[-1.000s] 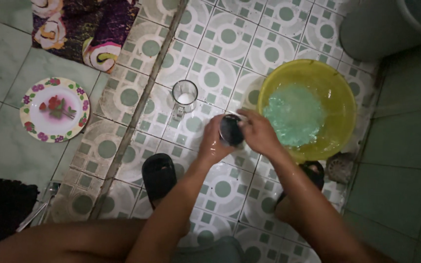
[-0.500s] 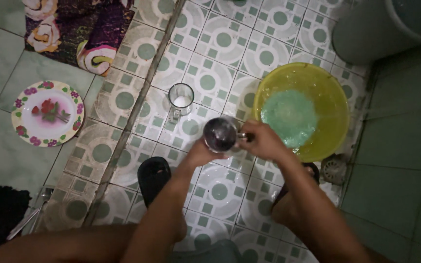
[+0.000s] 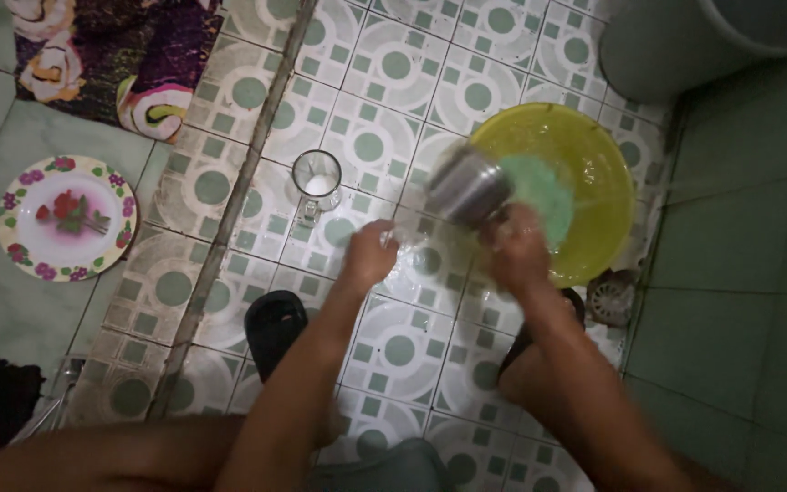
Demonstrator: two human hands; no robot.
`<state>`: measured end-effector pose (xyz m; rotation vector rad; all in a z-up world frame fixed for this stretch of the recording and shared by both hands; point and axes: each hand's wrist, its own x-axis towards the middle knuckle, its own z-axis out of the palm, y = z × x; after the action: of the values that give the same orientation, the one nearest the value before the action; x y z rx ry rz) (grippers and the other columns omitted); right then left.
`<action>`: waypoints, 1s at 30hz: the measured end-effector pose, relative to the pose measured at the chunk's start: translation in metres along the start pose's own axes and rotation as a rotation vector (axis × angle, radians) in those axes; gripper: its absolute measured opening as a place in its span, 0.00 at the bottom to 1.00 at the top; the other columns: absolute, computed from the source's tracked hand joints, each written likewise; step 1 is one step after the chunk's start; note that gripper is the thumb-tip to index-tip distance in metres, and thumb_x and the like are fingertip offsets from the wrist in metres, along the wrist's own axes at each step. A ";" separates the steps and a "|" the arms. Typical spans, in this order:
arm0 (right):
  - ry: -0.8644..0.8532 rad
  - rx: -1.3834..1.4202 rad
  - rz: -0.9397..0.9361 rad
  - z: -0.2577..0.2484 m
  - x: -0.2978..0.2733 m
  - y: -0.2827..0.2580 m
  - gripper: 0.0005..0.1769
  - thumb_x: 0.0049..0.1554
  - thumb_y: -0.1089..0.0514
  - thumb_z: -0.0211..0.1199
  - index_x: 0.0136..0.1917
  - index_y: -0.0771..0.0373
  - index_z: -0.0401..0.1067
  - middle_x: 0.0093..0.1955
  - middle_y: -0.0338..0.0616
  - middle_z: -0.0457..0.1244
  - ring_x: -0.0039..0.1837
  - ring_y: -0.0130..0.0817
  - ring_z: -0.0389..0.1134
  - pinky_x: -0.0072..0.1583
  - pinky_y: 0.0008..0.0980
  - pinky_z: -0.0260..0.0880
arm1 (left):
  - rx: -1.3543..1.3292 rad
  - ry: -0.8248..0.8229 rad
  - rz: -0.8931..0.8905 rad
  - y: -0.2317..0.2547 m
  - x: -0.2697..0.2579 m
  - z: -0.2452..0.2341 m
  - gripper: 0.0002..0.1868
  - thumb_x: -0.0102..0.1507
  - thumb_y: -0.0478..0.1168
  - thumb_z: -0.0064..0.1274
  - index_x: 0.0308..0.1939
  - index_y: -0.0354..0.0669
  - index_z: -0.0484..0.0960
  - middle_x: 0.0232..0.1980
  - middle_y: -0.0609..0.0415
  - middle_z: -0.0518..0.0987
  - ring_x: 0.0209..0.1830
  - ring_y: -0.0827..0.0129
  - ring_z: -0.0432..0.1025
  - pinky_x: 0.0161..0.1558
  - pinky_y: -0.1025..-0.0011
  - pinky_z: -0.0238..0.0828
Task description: Washing dishes on the floor using buckets of water.
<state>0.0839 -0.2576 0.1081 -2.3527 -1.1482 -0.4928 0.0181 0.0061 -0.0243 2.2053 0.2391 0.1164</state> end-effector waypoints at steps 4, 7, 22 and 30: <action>-0.004 -0.127 0.553 0.004 -0.043 0.070 0.08 0.54 0.63 0.65 0.49 0.62 0.73 0.49 0.57 0.65 0.51 0.57 0.67 0.50 0.53 0.69 | 0.031 -0.124 -0.162 0.029 -0.003 -0.010 0.19 0.59 0.47 0.62 0.53 0.48 0.83 0.55 0.47 0.81 0.57 0.48 0.74 0.61 0.45 0.64; -0.135 -0.218 0.631 0.016 -0.067 0.096 0.15 0.53 0.62 0.62 0.55 0.60 0.75 0.50 0.59 0.66 0.48 0.61 0.67 0.48 0.56 0.69 | 0.077 -0.183 -0.173 0.033 -0.014 -0.010 0.20 0.59 0.48 0.63 0.53 0.49 0.82 0.59 0.50 0.79 0.62 0.50 0.71 0.65 0.39 0.53; -0.068 0.469 0.998 0.096 -0.105 0.144 0.14 0.62 0.53 0.56 0.40 0.64 0.73 0.39 0.54 0.67 0.43 0.51 0.68 0.49 0.49 0.68 | -0.021 -0.178 -0.064 0.025 -0.020 -0.017 0.19 0.59 0.46 0.63 0.51 0.45 0.81 0.57 0.47 0.79 0.59 0.49 0.73 0.60 0.54 0.67; 0.617 1.705 1.216 0.077 -0.070 0.116 0.19 0.65 0.50 0.56 0.33 0.53 0.63 0.30 0.33 0.57 0.37 0.31 0.61 0.42 0.41 0.64 | -0.138 -0.181 -0.080 0.031 -0.022 -0.024 0.18 0.58 0.43 0.63 0.50 0.42 0.81 0.55 0.43 0.79 0.54 0.47 0.75 0.54 0.59 0.73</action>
<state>0.1440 -0.3216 -0.0202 -0.8153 0.3436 0.2257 -0.0035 0.0020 0.0151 2.0517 0.2113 -0.1079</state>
